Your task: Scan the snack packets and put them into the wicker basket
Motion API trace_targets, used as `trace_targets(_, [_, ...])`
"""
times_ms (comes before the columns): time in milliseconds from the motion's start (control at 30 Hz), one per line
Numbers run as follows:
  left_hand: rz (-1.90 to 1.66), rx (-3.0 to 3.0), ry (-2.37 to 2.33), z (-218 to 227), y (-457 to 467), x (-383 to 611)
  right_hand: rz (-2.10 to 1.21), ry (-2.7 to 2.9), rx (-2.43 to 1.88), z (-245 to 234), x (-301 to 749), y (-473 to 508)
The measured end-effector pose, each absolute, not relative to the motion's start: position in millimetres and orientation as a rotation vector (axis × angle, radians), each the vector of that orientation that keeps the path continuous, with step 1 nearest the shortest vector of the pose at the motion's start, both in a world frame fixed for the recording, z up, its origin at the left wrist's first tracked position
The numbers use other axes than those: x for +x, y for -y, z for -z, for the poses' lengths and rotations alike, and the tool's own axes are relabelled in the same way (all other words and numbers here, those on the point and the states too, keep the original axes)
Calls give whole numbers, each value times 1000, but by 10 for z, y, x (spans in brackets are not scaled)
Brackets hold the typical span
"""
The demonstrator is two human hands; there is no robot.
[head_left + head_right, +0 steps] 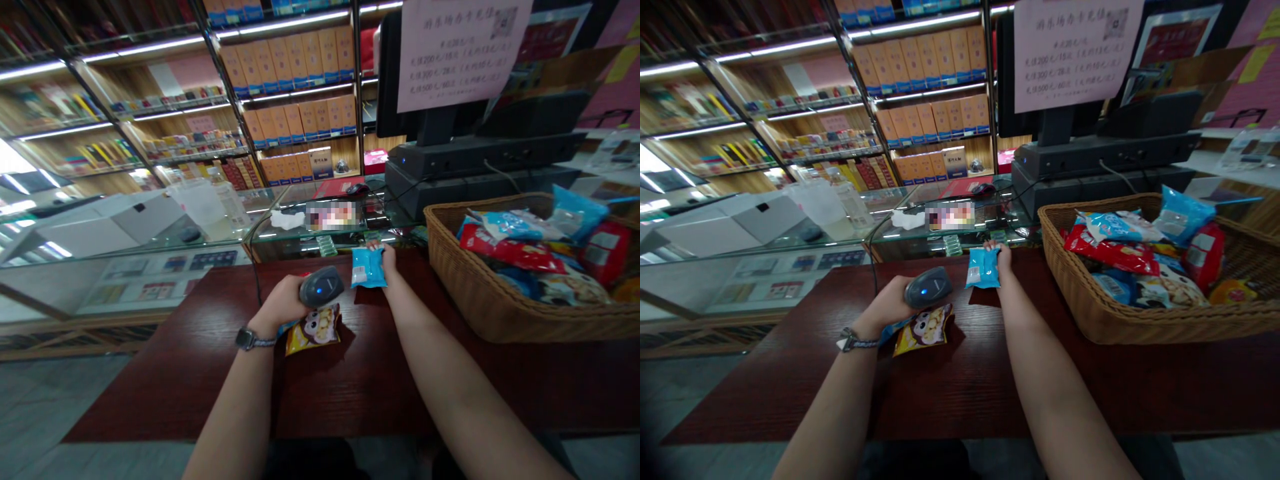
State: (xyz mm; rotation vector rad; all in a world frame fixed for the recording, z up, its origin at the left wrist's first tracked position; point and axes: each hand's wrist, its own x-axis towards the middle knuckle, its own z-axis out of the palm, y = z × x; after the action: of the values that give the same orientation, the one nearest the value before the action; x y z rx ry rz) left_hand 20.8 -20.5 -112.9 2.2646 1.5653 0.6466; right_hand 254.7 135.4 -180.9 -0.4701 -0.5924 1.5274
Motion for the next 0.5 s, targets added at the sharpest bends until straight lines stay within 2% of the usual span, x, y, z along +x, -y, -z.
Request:
trace_targets(167, [-591,2233,-1474,1108,225,217,-1592,617,-415,1777,2539,-1274])
trace_targets(500, [-592,2239,-1526,1115,223,218,-1475,723,-516,1546,2537,-1283])
